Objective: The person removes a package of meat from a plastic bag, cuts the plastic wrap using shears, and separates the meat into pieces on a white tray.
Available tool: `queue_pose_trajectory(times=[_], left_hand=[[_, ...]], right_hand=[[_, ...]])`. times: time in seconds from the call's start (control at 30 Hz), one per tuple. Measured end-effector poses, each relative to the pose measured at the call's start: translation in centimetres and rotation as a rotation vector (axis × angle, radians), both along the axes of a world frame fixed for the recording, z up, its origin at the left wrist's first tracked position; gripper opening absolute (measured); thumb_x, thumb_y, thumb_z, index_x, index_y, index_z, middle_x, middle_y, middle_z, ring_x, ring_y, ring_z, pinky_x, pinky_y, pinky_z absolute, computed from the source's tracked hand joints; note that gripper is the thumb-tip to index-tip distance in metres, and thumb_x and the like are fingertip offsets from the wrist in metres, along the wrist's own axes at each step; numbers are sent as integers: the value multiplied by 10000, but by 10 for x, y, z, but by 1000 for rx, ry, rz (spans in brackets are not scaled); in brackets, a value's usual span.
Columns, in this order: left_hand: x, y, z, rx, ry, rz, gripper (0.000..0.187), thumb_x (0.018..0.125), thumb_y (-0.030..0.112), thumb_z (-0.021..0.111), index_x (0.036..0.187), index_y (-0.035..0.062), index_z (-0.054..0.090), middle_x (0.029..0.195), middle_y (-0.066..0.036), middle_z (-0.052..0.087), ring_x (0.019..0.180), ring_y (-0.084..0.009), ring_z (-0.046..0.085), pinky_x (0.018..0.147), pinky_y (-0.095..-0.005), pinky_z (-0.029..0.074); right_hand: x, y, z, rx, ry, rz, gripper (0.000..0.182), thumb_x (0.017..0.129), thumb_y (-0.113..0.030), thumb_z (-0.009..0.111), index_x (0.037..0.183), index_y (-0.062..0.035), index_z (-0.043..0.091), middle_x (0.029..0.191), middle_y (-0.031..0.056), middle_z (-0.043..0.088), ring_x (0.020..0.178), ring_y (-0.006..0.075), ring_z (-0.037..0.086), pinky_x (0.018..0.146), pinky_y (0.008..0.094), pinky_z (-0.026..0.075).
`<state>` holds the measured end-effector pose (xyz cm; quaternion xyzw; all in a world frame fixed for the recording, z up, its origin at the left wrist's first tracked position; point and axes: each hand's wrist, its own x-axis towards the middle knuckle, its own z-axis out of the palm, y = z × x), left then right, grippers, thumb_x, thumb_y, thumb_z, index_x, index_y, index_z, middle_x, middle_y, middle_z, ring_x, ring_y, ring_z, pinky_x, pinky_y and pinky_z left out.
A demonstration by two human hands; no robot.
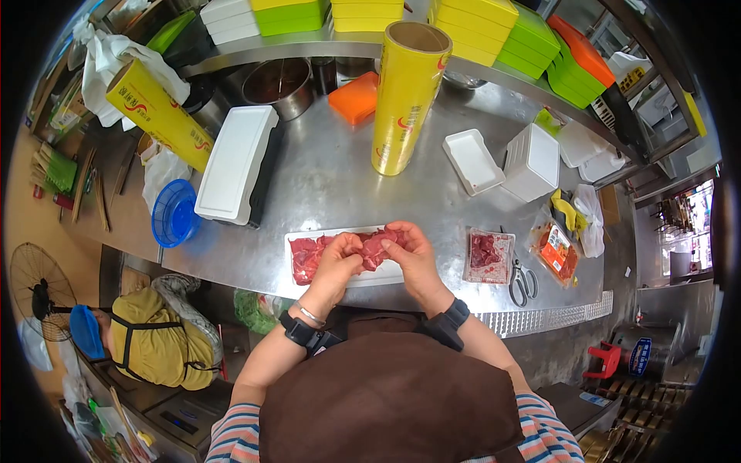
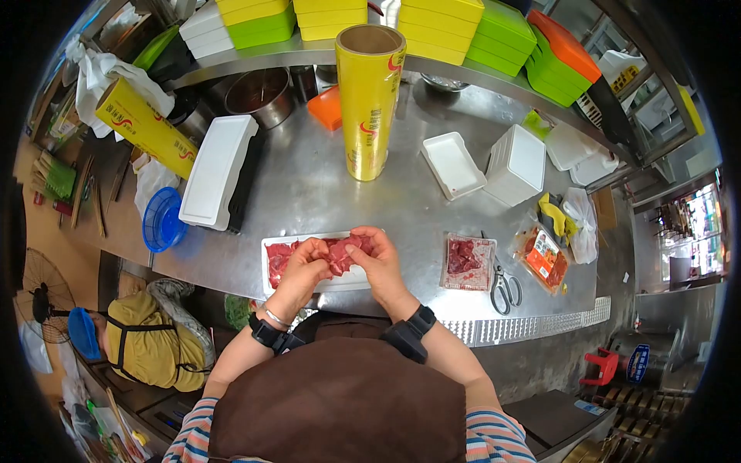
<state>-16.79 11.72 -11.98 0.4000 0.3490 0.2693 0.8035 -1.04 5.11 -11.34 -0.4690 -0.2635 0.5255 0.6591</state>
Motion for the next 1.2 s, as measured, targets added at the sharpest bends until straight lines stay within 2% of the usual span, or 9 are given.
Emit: queue_pose_trajectory(times=[0.3, 0.47, 0.57, 0.67, 0.77, 0.9, 0.97, 1.07, 1.2], left_hand=[[-1, -2, 5, 55, -64, -133, 155, 821, -72, 572, 938, 29, 585, 959, -31, 605, 896, -134, 614, 835, -285, 537], [-5, 1, 0, 203, -22, -111, 133, 837, -31, 608, 947, 33, 572, 930, -22, 594, 828, -111, 603, 786, -265, 540], [-4, 0, -1, 139, 29, -33, 126, 845, -15, 608, 937, 49, 551, 900, -13, 582, 791, -98, 588, 721, -233, 524], [8, -2, 15, 30, -6, -62, 164, 821, -28, 595, 936, 67, 526, 890, -8, 569, 774, -85, 570, 642, -206, 487], [13, -1, 9, 85, 24, -37, 231, 775, -55, 578, 950, 78, 508, 887, -11, 566, 758, -77, 557, 603, -201, 446], [13, 1, 5, 75, 15, -63, 263, 742, -72, 548, 956, 75, 505, 883, -14, 562, 752, -76, 544, 608, -208, 437], [8, 2, -2, 33, 9, -65, 271, 741, -115, 520, 943, 65, 520, 895, -7, 559, 801, -98, 561, 702, -239, 484], [4, 7, -20, -31, -52, -79, 325, 743, -126, 488, 1003, 62, 538, 931, -18, 580, 823, -96, 562, 678, -238, 470], [11, 3, 14, -277, -190, 69, 357, 779, -120, 482, 1081, 59, 547, 978, -32, 603, 833, -88, 571, 638, -213, 444]], right_hand=[[6, 1, 0, -68, 110, -81, 267, 870, -32, 629, 1123, -65, 550, 988, 34, 606, 894, 118, 601, 769, 273, 529], [8, 0, 0, -87, 210, -76, 263, 871, -32, 626, 1120, -71, 550, 976, 34, 606, 879, 119, 606, 757, 276, 534], [5, 1, 1, -102, 197, -106, 255, 871, -33, 626, 1112, -74, 553, 969, 24, 605, 865, 108, 604, 744, 270, 534], [0, 1, 2, -65, 107, -114, 242, 871, -35, 626, 1100, -71, 556, 962, 14, 602, 866, 99, 595, 739, 261, 527], [-5, 1, -2, 20, -50, -51, 235, 871, -33, 625, 1093, -66, 557, 956, 14, 596, 863, 93, 582, 745, 256, 519], [-3, 2, -1, -19, -5, -100, 235, 871, -31, 624, 1093, -64, 556, 949, 16, 593, 860, 94, 574, 754, 257, 515], [-2, 2, 1, -28, 19, -113, 236, 871, -31, 624, 1094, -65, 557, 947, 15, 592, 857, 93, 574, 754, 257, 515], [-2, 2, 1, -44, 42, -124, 234, 871, -29, 624, 1092, -64, 557, 952, 15, 594, 857, 94, 576, 755, 258, 516], [0, 3, 2, -32, 33, -136, 235, 871, -24, 624, 1094, -65, 560, 954, 16, 595, 858, 97, 577, 757, 257, 516]])
